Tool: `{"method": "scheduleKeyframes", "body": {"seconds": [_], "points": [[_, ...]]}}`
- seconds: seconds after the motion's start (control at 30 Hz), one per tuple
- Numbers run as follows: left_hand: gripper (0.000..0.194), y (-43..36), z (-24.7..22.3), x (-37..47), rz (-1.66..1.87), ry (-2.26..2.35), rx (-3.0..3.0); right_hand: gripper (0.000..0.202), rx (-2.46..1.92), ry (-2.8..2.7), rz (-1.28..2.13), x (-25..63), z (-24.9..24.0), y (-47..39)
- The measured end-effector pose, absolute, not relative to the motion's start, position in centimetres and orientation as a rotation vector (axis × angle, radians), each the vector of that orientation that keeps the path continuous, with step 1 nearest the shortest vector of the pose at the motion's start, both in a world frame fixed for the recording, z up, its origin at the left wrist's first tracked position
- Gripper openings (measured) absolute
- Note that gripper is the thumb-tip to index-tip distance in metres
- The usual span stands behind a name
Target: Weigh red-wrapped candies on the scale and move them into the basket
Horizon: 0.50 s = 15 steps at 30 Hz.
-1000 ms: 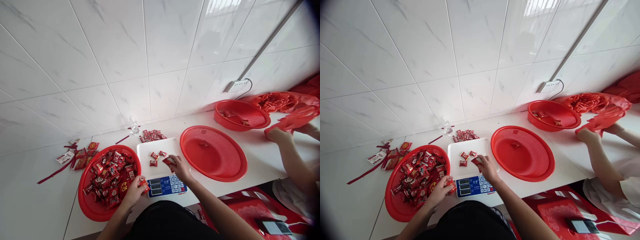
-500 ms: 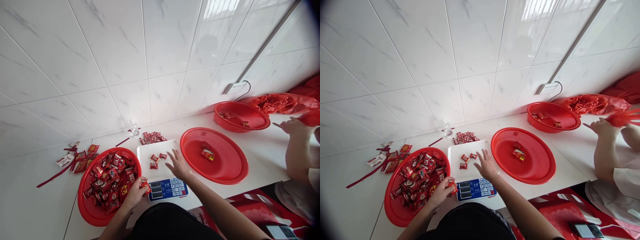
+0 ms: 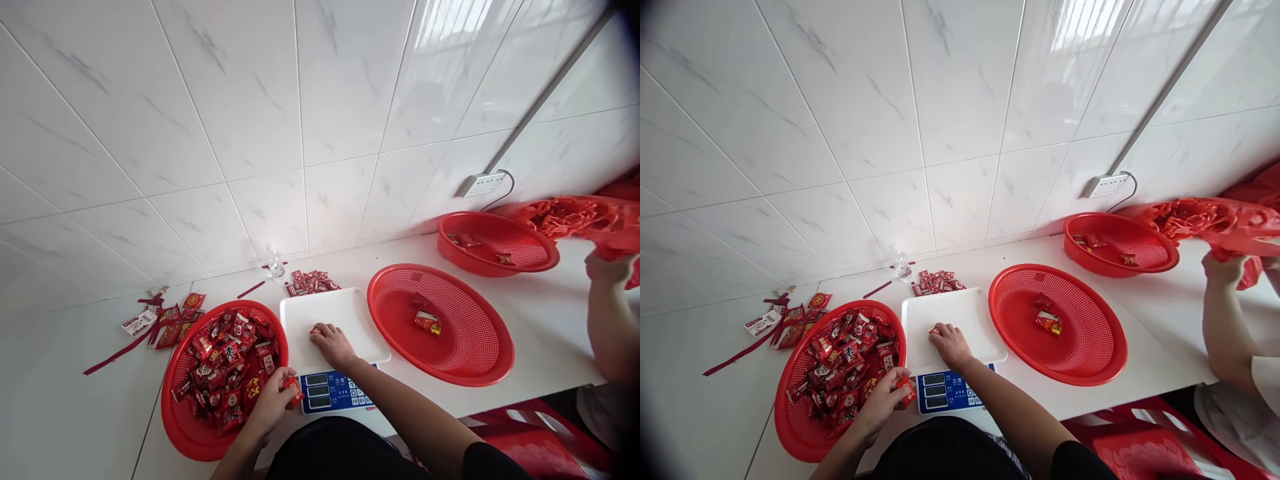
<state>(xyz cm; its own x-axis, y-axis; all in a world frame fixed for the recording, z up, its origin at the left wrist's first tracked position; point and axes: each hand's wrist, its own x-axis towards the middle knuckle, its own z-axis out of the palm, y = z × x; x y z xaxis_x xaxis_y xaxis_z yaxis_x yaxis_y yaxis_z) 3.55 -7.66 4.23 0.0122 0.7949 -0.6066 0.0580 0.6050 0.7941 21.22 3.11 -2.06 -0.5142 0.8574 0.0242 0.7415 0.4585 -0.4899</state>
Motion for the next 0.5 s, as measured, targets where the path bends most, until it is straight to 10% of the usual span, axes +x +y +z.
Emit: {"method": "scheduleKeyframes", "body": {"seconds": [0.5], "points": [[0.026, -7.9, 3.9, 3.5, 0.664, 1.479, 0.787, 0.039, -1.63, -1.447, 0.917, 31.5, 0.0, 3.8]]}}
